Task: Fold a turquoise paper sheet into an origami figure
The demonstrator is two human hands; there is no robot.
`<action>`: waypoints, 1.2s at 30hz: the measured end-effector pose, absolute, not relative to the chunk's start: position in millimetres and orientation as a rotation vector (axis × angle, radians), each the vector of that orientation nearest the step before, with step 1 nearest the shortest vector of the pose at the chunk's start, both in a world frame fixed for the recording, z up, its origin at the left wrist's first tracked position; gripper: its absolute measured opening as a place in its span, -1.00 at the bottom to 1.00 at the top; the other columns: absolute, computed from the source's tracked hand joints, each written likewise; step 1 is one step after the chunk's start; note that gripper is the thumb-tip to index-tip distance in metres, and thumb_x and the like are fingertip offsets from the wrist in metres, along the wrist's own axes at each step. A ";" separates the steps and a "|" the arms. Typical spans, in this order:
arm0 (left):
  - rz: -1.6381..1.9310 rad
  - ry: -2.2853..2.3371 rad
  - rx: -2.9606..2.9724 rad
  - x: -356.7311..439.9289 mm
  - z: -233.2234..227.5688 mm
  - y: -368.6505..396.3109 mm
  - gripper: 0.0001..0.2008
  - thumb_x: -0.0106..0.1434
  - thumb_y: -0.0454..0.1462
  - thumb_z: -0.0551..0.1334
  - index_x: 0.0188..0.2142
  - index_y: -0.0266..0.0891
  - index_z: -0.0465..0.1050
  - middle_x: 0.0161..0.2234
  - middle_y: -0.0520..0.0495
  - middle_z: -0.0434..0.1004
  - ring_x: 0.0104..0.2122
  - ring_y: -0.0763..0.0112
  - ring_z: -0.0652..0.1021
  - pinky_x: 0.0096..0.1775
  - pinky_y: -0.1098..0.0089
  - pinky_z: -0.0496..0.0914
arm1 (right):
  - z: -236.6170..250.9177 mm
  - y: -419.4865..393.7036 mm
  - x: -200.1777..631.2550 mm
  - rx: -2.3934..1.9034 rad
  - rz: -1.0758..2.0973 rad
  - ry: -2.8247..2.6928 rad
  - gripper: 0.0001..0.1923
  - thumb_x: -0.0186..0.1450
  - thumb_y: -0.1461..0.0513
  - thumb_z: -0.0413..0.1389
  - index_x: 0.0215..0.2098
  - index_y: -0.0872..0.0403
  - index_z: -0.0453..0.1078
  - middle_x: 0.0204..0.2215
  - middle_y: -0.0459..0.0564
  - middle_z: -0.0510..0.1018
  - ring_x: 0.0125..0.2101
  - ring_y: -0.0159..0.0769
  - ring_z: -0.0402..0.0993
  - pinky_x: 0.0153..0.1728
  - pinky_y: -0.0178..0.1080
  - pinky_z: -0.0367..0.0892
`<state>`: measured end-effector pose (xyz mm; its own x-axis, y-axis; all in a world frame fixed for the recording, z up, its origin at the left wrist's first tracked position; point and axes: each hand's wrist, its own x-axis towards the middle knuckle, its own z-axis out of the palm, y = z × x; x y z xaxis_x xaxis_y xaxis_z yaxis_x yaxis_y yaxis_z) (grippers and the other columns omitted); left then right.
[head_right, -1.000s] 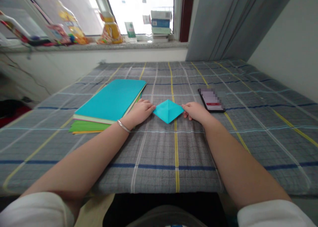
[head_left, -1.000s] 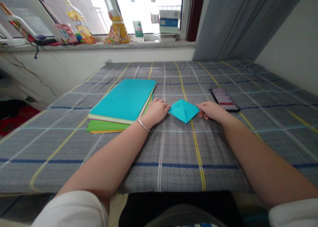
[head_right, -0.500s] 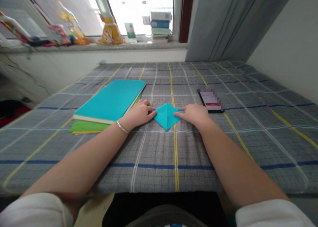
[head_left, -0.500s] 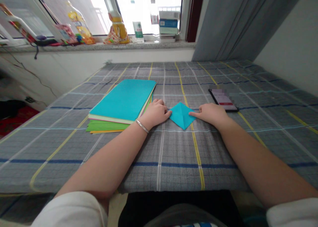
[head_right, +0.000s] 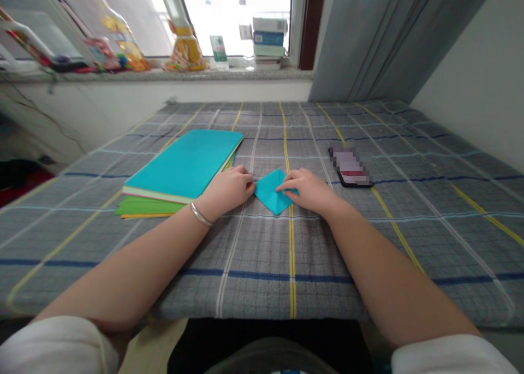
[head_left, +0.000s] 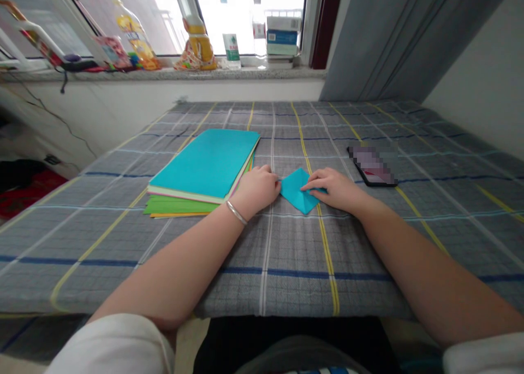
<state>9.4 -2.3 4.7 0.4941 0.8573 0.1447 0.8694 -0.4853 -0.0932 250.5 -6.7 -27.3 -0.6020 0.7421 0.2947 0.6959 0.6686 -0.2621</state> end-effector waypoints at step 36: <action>-0.355 -1.106 -2.977 1.5 2.8 13.7 -0.79 0.25 -0.31 0.12 -0.36 -0.24 0.55 -0.36 -0.08 0.54 -0.36 0.36 0.51 -0.25 0.38 0.34 | -6.9 -15.1 259.3 -1.205 0.255 -2.509 -0.82 0.31 0.19 0.11 -0.22 0.02 0.56 -0.25 0.04 0.58 -0.20 -0.19 0.48 -0.12 -0.15 0.33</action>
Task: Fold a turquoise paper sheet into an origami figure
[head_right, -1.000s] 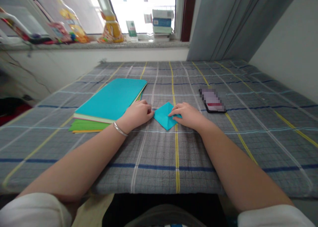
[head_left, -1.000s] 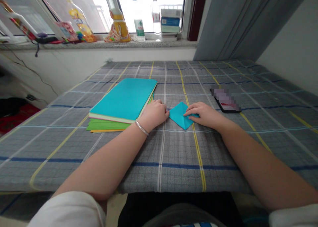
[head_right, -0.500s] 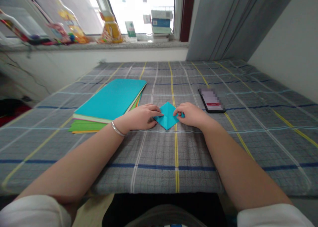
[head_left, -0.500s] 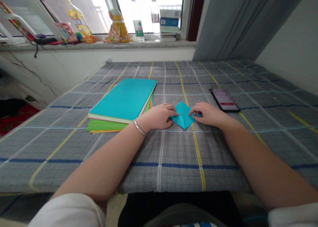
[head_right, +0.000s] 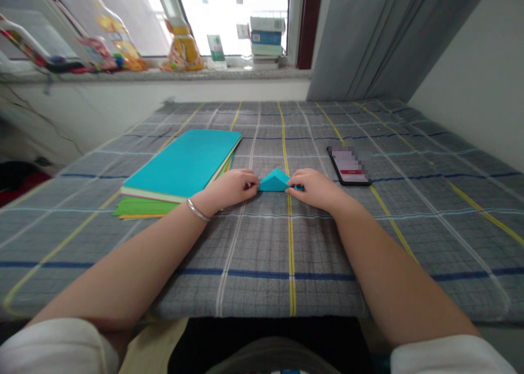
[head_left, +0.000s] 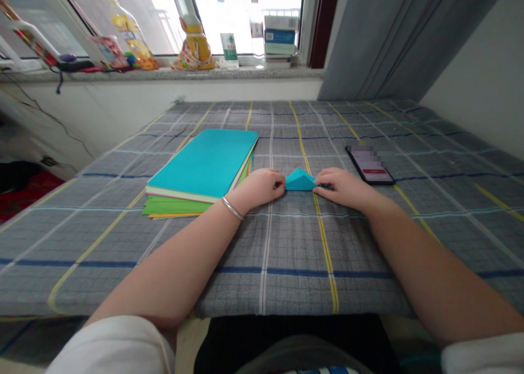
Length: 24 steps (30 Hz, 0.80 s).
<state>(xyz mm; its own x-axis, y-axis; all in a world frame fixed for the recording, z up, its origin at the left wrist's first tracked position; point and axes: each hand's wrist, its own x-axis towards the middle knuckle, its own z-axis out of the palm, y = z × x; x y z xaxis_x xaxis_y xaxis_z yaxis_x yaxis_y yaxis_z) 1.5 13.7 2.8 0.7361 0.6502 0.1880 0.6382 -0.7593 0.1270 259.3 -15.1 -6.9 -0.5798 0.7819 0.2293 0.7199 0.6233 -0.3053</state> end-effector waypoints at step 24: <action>0.566 1.541 2.524 30.1 -24.0 18.3 -0.77 0.36 -0.21 0.12 -0.14 -0.27 0.48 -0.20 -0.13 0.54 -0.19 0.28 0.52 -0.13 0.31 0.38 | -30.7 1.5 238.5 -1.686 0.337 -2.029 -0.63 0.29 0.13 0.11 0.04 -0.01 0.48 -0.40 -0.03 0.59 -0.41 -0.23 0.47 -0.44 -0.24 0.26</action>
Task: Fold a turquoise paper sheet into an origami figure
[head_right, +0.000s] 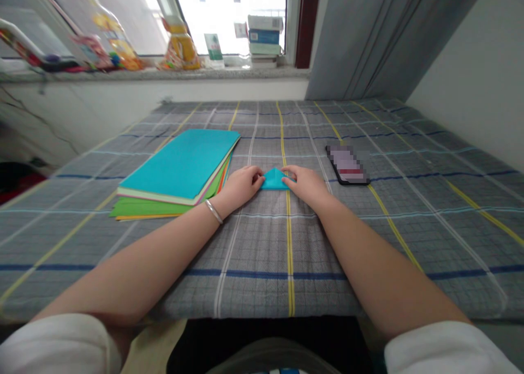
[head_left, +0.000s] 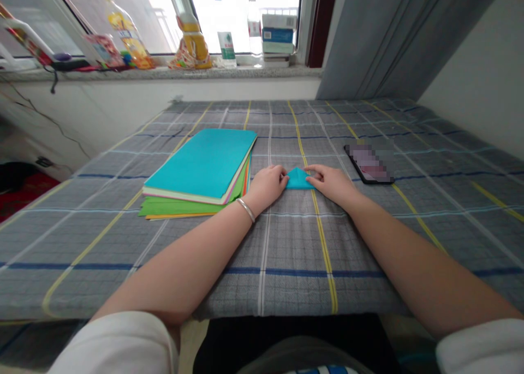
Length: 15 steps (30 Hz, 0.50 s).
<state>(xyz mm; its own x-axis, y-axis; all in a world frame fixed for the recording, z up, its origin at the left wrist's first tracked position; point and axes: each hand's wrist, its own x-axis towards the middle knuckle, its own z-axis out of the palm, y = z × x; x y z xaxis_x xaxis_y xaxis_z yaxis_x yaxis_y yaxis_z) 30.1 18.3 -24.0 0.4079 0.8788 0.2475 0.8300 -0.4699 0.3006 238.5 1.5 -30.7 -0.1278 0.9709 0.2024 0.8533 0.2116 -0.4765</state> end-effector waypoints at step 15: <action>0.416 1.274 2.838 27.7 -28.2 22.5 -0.47 0.34 0.06 0.11 0.12 -0.22 0.43 -0.12 -0.19 0.41 -0.13 0.21 0.49 -0.05 0.28 0.36 | -28.3 0.7 231.2 -1.755 0.206 -2.099 -0.66 0.34 0.18 0.03 -0.01 0.01 0.54 -0.08 0.06 0.62 -0.09 -0.07 0.53 -0.10 -0.09 0.39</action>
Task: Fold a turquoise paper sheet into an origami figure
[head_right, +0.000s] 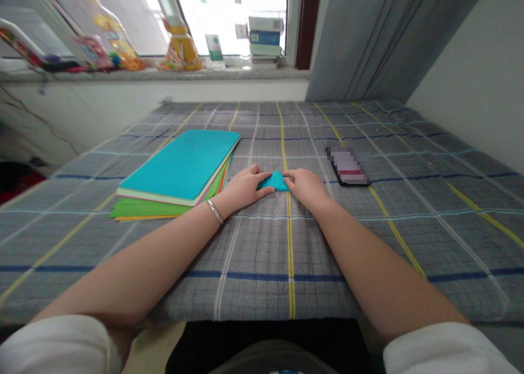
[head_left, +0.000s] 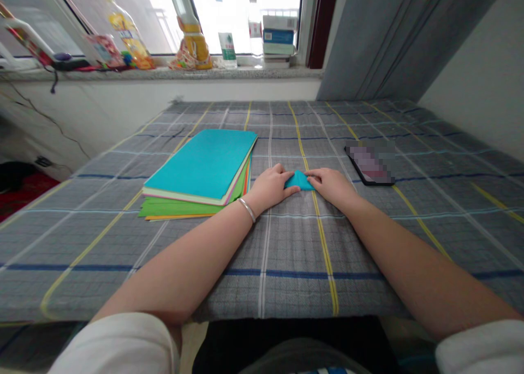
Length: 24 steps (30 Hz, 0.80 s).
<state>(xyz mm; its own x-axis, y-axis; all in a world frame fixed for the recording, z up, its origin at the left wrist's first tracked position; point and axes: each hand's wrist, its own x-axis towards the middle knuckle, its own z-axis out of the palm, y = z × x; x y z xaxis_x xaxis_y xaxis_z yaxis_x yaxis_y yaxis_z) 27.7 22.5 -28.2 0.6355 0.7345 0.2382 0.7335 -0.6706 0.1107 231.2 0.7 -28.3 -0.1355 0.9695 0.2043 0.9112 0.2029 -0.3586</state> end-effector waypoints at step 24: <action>0.380 1.491 2.682 32.2 -23.4 15.2 -0.64 0.38 -0.13 0.08 0.09 -0.03 0.47 -0.14 -0.07 0.52 -0.19 0.26 0.57 -0.23 0.35 0.40 | -18.2 -11.2 215.5 -1.918 0.244 -2.029 -0.68 0.33 0.07 0.04 -0.03 -0.02 0.46 -0.23 0.04 0.62 -0.24 -0.13 0.51 -0.39 -0.23 0.24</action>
<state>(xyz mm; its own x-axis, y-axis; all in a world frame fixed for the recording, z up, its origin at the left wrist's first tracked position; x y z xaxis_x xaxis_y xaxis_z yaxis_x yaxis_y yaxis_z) 32.2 15.2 -23.4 0.5051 0.8420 0.1895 0.8299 -0.5341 0.1614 215.5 -11.2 -18.2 -0.0329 0.9917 0.1246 0.9337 0.0750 -0.3502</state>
